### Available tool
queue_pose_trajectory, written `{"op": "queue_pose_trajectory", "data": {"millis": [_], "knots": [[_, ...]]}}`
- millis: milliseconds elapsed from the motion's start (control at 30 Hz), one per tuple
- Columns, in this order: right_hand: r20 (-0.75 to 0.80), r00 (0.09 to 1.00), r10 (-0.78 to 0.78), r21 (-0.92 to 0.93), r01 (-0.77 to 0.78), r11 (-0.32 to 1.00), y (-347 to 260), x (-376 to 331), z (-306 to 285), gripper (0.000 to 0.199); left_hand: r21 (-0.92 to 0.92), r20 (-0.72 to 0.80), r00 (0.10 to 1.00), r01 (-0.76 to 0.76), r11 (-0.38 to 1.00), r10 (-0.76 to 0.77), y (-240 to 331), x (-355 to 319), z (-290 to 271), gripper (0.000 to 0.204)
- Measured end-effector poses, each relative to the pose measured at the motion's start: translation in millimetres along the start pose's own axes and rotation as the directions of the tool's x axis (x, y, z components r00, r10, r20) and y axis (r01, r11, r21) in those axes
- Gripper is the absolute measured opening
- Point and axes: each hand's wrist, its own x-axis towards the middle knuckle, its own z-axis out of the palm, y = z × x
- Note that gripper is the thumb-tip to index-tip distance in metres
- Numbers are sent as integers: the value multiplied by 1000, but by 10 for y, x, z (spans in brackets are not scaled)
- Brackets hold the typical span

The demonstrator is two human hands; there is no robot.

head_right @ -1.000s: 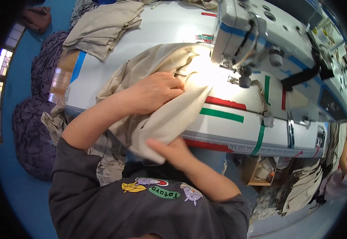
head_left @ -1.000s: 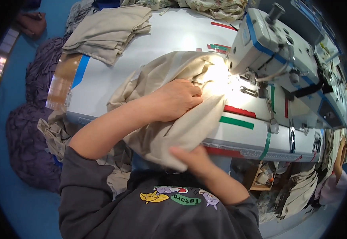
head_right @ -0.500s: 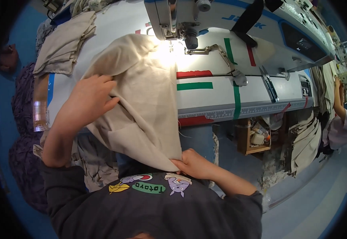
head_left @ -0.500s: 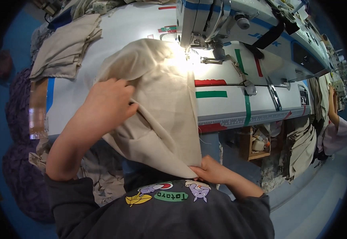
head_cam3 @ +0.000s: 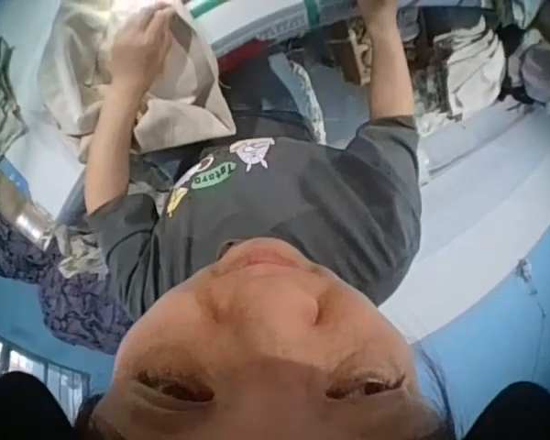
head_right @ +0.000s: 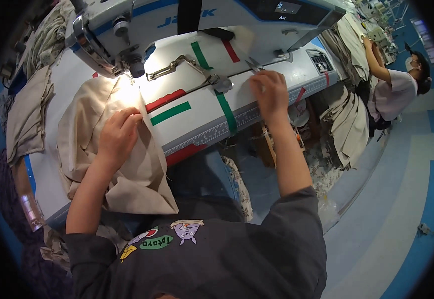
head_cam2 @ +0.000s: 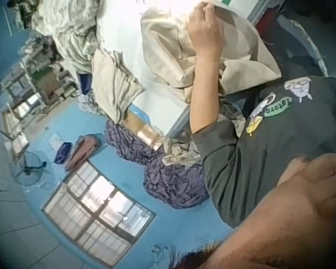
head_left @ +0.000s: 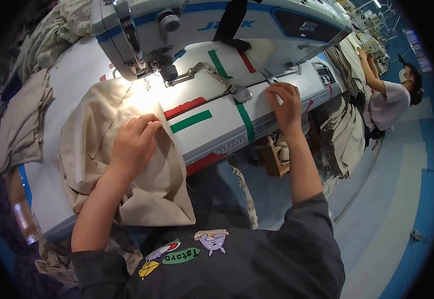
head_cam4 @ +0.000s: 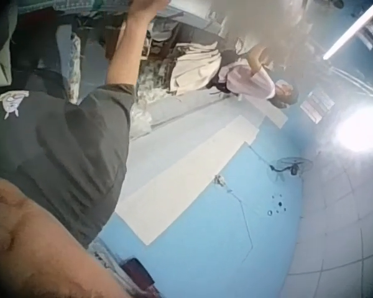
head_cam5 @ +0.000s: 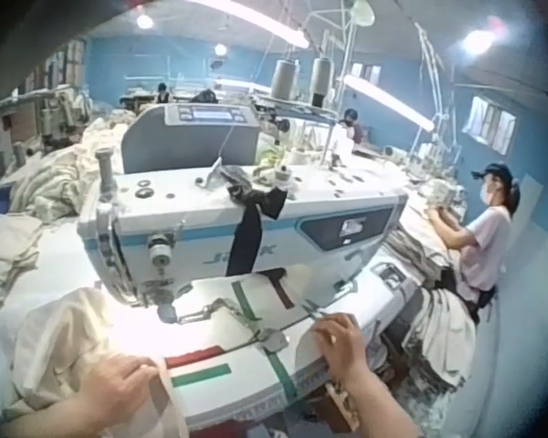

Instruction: Operating an industrial sewing machine to stitch pieces of light-colored fabric.

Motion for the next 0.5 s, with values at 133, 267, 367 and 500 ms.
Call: {"op": "queue_pose_trajectory", "data": {"millis": [133,267,367,500], "knots": [[-11,981,192,-56,-192,980,509,84,-11,12,-1,-6,1000,0,1000,0,-27,-12,32,35],[-73,969,-235,-286,206,936,302,200,-25,17,-74,14,1000,20,997,-19,-62,-55,17,41],[89,982,-167,53,163,985,-347,16,123,35,-86,55,997,53,995,-49,-40,-60,-10,36],[209,949,-235,127,212,969,-770,-74,302,49,-80,55,998,45,996,-40,-51,-64,38,39]]}}
